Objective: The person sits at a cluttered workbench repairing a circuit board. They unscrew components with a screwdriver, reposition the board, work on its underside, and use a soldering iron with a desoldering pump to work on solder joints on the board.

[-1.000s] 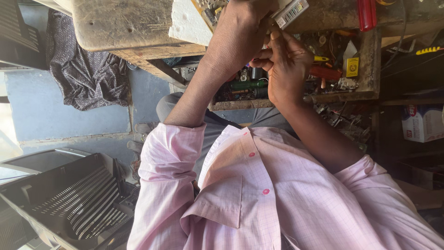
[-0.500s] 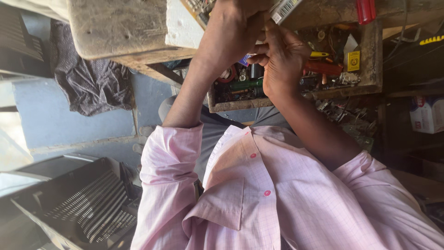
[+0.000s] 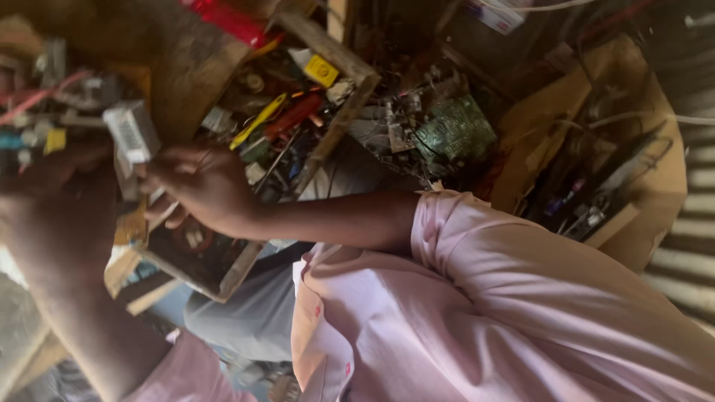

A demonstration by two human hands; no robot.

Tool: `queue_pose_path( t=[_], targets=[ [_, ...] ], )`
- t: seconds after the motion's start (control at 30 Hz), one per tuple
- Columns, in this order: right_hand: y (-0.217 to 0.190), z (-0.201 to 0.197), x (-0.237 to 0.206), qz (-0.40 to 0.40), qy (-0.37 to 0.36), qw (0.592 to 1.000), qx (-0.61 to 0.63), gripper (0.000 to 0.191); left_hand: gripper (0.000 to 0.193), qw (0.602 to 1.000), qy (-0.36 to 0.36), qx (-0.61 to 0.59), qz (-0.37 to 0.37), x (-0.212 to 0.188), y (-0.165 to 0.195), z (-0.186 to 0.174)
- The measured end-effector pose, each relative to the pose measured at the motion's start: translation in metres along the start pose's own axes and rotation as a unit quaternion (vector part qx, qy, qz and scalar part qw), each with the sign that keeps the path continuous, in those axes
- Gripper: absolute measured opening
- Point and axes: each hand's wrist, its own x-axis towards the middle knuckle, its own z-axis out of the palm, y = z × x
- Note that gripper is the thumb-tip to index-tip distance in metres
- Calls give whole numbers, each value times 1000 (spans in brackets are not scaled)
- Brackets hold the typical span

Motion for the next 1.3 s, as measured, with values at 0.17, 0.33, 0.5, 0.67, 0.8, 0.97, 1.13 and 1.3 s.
queue_pose_path(
  t=[0.17, 0.33, 0.5, 0.67, 0.8, 0.97, 1.13, 1.3],
  targets=[
    [-8, -3, 9, -13, -1, 1000, -9, 16, 8, 999, -20, 43, -16, 12, -5, -1],
    [-10, -13, 22, 0, 10, 999, -33, 16, 23, 993, -10, 113, 25, 19, 4, 10],
    [-13, -20, 20, 70, -48, 992, 98, 17, 13, 965, 6, 252, 71, 24, -6, 11],
    [-22, -24, 27, 95, -59, 987, 115, 18, 9, 981, 54, 154, 101, 26, -35, 9],
    [-36, -18, 33, 5, -77, 997, 1, 27, 11, 994, 40, 78, 68, 40, -50, 4],
    [-55, -6, 28, -29, -121, 991, -52, 29, 5, 999, -16, 26, 24, 50, -47, -15],
    [-55, -10, 26, -80, -135, 982, -105, 36, 8, 992, -77, -27, -93, 59, -44, -13],
    [-53, -18, 26, -126, -155, 962, -185, 35, 14, 997, -20, 62, 37, 50, -54, -4]
  ],
)
